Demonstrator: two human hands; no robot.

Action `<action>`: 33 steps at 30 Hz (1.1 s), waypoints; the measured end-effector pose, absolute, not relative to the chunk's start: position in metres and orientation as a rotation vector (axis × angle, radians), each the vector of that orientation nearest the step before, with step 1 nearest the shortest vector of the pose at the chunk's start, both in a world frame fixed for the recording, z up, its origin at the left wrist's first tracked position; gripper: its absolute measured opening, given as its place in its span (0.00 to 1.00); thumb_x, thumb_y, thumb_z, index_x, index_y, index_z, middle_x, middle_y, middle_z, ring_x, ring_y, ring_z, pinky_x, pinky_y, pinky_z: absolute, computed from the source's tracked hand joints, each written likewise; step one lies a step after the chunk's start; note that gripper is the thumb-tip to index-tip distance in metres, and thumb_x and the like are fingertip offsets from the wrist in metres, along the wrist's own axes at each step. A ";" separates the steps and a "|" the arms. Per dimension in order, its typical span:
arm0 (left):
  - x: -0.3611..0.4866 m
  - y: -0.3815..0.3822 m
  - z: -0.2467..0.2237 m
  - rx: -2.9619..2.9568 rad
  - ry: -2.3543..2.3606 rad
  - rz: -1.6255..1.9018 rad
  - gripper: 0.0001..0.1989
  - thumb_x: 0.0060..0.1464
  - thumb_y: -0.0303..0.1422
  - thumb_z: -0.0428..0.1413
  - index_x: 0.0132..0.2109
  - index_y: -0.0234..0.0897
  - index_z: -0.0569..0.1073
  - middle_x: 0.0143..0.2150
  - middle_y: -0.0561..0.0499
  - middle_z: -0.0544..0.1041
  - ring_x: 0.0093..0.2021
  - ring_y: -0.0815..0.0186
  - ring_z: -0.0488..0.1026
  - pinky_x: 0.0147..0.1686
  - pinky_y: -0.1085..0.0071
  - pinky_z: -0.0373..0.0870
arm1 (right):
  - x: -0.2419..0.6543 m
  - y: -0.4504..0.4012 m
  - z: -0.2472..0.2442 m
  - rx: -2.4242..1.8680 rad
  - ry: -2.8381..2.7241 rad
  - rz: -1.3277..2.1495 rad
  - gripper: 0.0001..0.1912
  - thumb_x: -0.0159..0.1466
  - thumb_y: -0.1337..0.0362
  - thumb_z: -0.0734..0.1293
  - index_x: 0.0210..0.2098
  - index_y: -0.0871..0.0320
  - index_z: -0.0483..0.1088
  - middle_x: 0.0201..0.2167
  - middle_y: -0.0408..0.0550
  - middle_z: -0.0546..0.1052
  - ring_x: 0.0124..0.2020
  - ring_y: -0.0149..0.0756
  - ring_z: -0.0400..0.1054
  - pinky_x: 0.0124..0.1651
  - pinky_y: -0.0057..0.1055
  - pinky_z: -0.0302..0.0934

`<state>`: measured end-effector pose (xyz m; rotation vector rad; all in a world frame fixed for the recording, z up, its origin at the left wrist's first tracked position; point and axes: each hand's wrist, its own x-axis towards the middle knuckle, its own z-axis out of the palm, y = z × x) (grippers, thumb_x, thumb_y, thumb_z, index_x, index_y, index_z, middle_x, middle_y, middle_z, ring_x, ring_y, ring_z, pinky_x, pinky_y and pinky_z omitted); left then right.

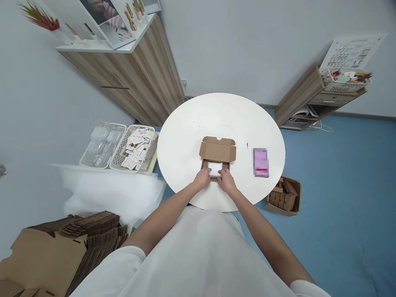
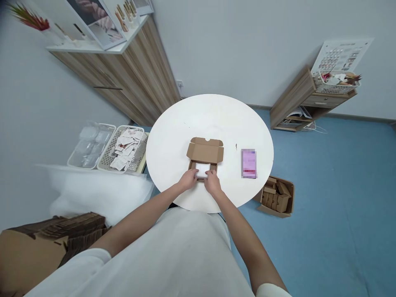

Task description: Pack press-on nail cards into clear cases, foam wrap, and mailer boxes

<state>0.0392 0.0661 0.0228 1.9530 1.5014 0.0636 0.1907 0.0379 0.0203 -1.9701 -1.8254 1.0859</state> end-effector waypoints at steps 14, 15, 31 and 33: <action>0.021 0.082 0.037 1.802 1.435 0.541 0.16 0.50 0.30 0.49 0.48 0.35 0.67 0.48 0.43 0.69 0.49 0.61 0.66 0.50 0.65 0.62 | 0.209 0.049 0.039 -1.823 -1.783 0.937 0.22 0.57 0.62 0.60 0.51 0.58 0.61 0.53 0.55 0.61 0.52 0.43 0.59 0.50 0.38 0.57; 0.015 0.090 0.040 1.729 1.480 0.614 0.15 0.51 0.34 0.49 0.47 0.36 0.67 0.47 0.44 0.70 0.48 0.62 0.67 0.48 0.65 0.64 | 0.220 0.054 0.041 -1.798 -1.684 0.898 0.21 0.58 0.60 0.59 0.51 0.56 0.61 0.52 0.54 0.62 0.52 0.42 0.58 0.52 0.39 0.56; 0.009 0.159 0.037 0.644 1.253 0.680 0.40 0.50 0.58 0.33 0.56 0.30 0.60 0.58 0.37 0.61 0.56 0.57 0.61 0.52 0.65 0.61 | 0.258 0.120 0.059 -1.303 -0.763 1.829 0.32 0.58 0.40 0.43 0.55 0.44 0.57 0.56 0.41 0.63 0.56 0.35 0.57 0.60 0.41 0.44; 0.011 0.162 0.042 0.693 1.235 0.698 0.39 0.51 0.57 0.31 0.56 0.31 0.61 0.58 0.39 0.62 0.57 0.58 0.60 0.52 0.65 0.60 | 0.258 0.126 0.066 -1.314 -0.847 1.798 0.32 0.58 0.40 0.41 0.55 0.43 0.56 0.57 0.39 0.62 0.57 0.35 0.55 0.60 0.41 0.44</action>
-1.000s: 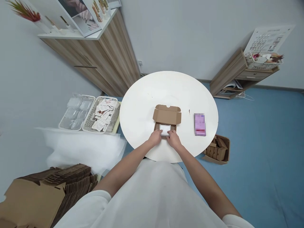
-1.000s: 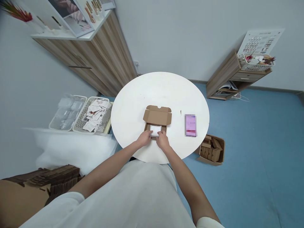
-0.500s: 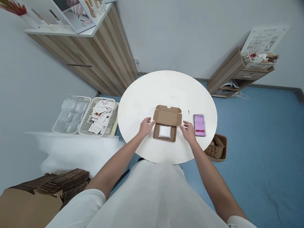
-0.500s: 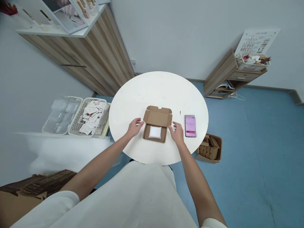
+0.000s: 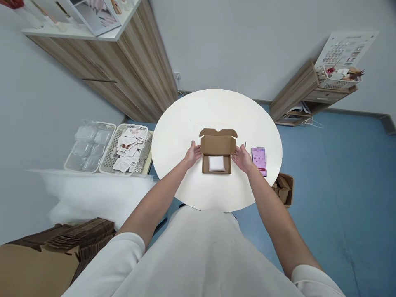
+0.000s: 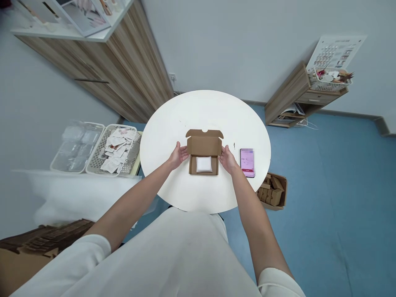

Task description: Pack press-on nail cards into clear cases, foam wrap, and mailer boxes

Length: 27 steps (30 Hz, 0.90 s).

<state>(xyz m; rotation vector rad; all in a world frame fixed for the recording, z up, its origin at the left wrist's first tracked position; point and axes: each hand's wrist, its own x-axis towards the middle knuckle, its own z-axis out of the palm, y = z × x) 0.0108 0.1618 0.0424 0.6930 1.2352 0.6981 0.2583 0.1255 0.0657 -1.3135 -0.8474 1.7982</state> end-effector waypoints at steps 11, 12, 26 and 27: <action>0.005 0.150 0.051 1.062 1.315 0.480 0.40 0.51 0.57 0.26 0.52 0.39 0.67 0.51 0.47 0.69 0.47 0.62 0.66 0.45 0.66 0.64 | 0.273 0.111 0.069 -1.561 -1.163 1.647 0.34 0.59 0.41 0.42 0.56 0.47 0.57 0.56 0.42 0.62 0.54 0.36 0.57 0.55 0.38 0.53; 0.004 0.149 0.050 1.035 1.309 0.485 0.40 0.50 0.58 0.26 0.52 0.38 0.67 0.50 0.46 0.69 0.47 0.62 0.67 0.44 0.67 0.64 | 0.274 0.110 0.068 -1.577 -1.161 1.653 0.35 0.59 0.41 0.41 0.56 0.48 0.57 0.55 0.44 0.62 0.54 0.36 0.58 0.54 0.36 0.54; 0.003 0.122 0.066 1.085 1.383 0.242 0.28 0.47 0.55 0.46 0.46 0.39 0.70 0.50 0.44 0.71 0.46 0.58 0.69 0.36 0.67 0.67 | 0.287 0.088 0.075 -1.681 -1.221 1.820 0.23 0.56 0.48 0.61 0.46 0.54 0.69 0.47 0.51 0.72 0.45 0.40 0.67 0.47 0.38 0.59; 0.005 0.119 0.065 1.097 1.405 0.234 0.26 0.46 0.53 0.48 0.44 0.39 0.70 0.48 0.44 0.72 0.45 0.58 0.69 0.35 0.67 0.68 | 0.285 0.085 0.075 -1.689 -1.254 1.805 0.22 0.56 0.50 0.62 0.45 0.54 0.68 0.45 0.50 0.72 0.43 0.40 0.68 0.45 0.37 0.60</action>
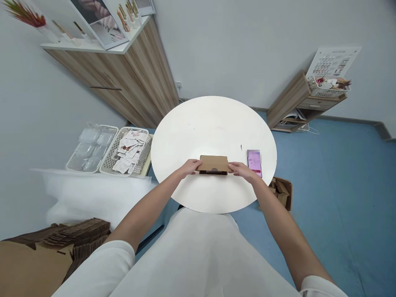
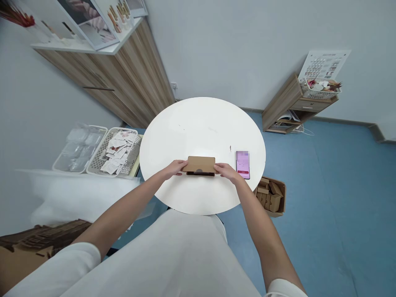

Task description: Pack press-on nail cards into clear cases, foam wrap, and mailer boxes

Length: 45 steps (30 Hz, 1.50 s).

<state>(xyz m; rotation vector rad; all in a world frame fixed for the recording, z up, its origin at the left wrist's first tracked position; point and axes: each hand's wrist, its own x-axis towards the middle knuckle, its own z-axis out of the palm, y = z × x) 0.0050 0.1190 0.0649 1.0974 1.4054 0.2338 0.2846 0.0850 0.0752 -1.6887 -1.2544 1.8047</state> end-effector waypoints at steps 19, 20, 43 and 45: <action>0.017 0.075 0.013 1.376 1.793 0.215 0.23 0.47 0.47 0.50 0.46 0.35 0.64 0.41 0.44 0.73 0.42 0.59 0.70 0.38 0.68 0.65 | 0.251 0.046 0.011 -2.070 -1.373 1.271 0.21 0.55 0.52 0.60 0.44 0.57 0.62 0.34 0.47 0.74 0.36 0.36 0.69 0.38 0.33 0.61; 0.016 0.074 0.013 1.409 1.804 0.222 0.23 0.48 0.47 0.49 0.46 0.35 0.64 0.43 0.43 0.72 0.44 0.59 0.69 0.40 0.67 0.64 | 0.251 0.044 0.010 -2.040 -1.371 1.267 0.22 0.55 0.52 0.60 0.44 0.57 0.62 0.37 0.49 0.73 0.39 0.36 0.68 0.40 0.33 0.61; -0.001 0.057 0.052 1.785 1.391 0.462 0.42 0.41 0.47 0.57 0.61 0.41 0.51 0.46 0.46 0.64 0.47 0.59 0.64 0.47 0.65 0.62 | 0.259 0.016 0.038 -1.524 -1.459 1.334 0.33 0.57 0.48 0.59 0.59 0.52 0.51 0.50 0.52 0.63 0.53 0.40 0.58 0.54 0.40 0.53; 0.000 0.066 0.054 1.775 1.420 0.418 0.39 0.44 0.48 0.55 0.60 0.40 0.52 0.43 0.46 0.63 0.44 0.61 0.65 0.43 0.67 0.63 | 0.262 0.026 0.048 -1.595 -1.490 1.334 0.31 0.59 0.48 0.56 0.59 0.52 0.51 0.46 0.49 0.65 0.51 0.38 0.59 0.53 0.38 0.54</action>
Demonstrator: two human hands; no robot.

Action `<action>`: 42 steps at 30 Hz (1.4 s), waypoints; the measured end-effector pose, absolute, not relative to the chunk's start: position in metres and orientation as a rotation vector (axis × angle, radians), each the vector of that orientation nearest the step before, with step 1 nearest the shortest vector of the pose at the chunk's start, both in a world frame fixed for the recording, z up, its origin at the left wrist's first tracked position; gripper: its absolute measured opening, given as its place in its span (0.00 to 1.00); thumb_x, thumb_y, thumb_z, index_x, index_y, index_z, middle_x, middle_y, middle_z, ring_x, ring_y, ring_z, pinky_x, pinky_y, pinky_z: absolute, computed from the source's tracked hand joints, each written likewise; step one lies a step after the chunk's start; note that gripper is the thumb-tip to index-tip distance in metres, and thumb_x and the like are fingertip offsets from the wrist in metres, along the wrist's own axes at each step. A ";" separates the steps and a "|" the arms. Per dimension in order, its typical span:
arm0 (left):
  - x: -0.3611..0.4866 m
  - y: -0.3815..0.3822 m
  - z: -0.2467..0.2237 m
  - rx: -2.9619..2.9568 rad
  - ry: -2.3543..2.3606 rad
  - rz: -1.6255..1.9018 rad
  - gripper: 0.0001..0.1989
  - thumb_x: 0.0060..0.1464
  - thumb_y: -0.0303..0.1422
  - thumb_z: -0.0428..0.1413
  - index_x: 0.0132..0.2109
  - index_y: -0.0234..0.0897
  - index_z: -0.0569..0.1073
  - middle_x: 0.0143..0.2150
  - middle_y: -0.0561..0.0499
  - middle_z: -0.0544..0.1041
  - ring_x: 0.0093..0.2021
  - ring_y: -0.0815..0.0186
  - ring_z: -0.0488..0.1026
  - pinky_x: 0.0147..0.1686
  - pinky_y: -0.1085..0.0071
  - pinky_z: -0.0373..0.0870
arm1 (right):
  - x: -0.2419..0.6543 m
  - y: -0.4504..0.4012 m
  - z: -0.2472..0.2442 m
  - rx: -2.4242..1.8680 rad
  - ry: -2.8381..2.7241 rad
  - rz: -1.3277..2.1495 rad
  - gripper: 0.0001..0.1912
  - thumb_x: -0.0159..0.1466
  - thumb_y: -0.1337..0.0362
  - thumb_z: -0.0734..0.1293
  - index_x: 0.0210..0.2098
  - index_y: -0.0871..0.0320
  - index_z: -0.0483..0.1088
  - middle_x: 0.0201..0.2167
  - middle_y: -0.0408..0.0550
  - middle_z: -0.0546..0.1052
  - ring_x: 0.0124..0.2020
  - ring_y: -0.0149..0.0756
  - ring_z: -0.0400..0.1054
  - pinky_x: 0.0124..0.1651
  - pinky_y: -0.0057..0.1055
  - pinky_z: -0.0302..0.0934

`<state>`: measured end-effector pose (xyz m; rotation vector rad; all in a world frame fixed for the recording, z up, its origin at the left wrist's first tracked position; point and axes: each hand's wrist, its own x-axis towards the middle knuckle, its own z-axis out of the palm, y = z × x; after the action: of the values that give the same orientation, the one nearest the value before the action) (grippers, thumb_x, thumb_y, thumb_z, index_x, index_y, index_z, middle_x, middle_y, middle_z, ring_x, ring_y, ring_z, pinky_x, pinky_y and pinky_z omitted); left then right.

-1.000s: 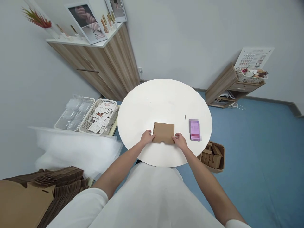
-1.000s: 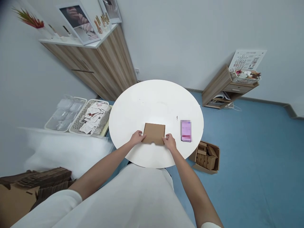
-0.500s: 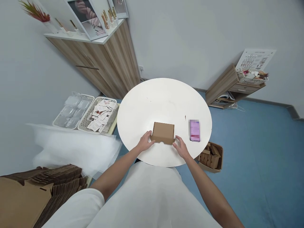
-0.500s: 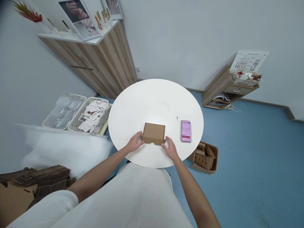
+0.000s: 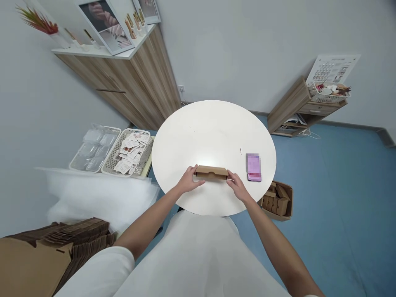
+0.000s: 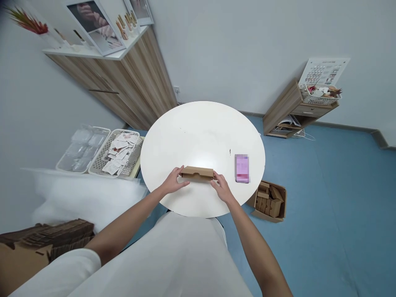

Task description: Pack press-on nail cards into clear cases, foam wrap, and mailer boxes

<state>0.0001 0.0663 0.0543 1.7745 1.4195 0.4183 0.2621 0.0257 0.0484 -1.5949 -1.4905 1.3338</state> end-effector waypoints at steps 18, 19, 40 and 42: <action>0.012 0.074 0.055 1.802 1.546 0.367 0.22 0.53 0.37 0.48 0.55 0.36 0.60 0.36 0.48 0.62 0.33 0.66 0.63 0.36 0.68 0.63 | 0.264 0.060 0.067 -1.783 -1.400 1.356 0.22 0.59 0.50 0.55 0.44 0.54 0.69 0.50 0.48 0.69 0.35 0.36 0.69 0.43 0.35 0.59; 0.012 0.074 0.056 1.810 1.547 0.379 0.22 0.53 0.36 0.49 0.54 0.36 0.60 0.36 0.49 0.63 0.32 0.66 0.63 0.35 0.68 0.63 | 0.264 0.060 0.068 -1.775 -1.387 1.361 0.22 0.59 0.50 0.56 0.45 0.54 0.69 0.49 0.48 0.69 0.35 0.36 0.70 0.43 0.36 0.59; 0.010 0.071 0.062 1.333 1.481 0.650 0.20 0.54 0.46 0.44 0.46 0.41 0.71 0.43 0.48 0.70 0.42 0.64 0.67 0.40 0.68 0.66 | 0.263 0.058 0.073 -1.704 -1.260 1.414 0.20 0.57 0.51 0.59 0.43 0.53 0.70 0.43 0.48 0.73 0.36 0.35 0.69 0.44 0.37 0.61; 0.010 0.072 0.060 1.202 1.460 0.651 0.20 0.53 0.46 0.46 0.47 0.40 0.70 0.46 0.47 0.70 0.42 0.64 0.68 0.38 0.69 0.67 | 0.263 0.058 0.072 -1.710 -1.233 1.430 0.18 0.56 0.51 0.61 0.41 0.53 0.70 0.42 0.47 0.73 0.35 0.34 0.69 0.43 0.36 0.61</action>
<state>0.0101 0.0717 0.0601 1.2022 1.4597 0.6513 0.2634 0.0584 0.0717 -1.7102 -1.2332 1.4304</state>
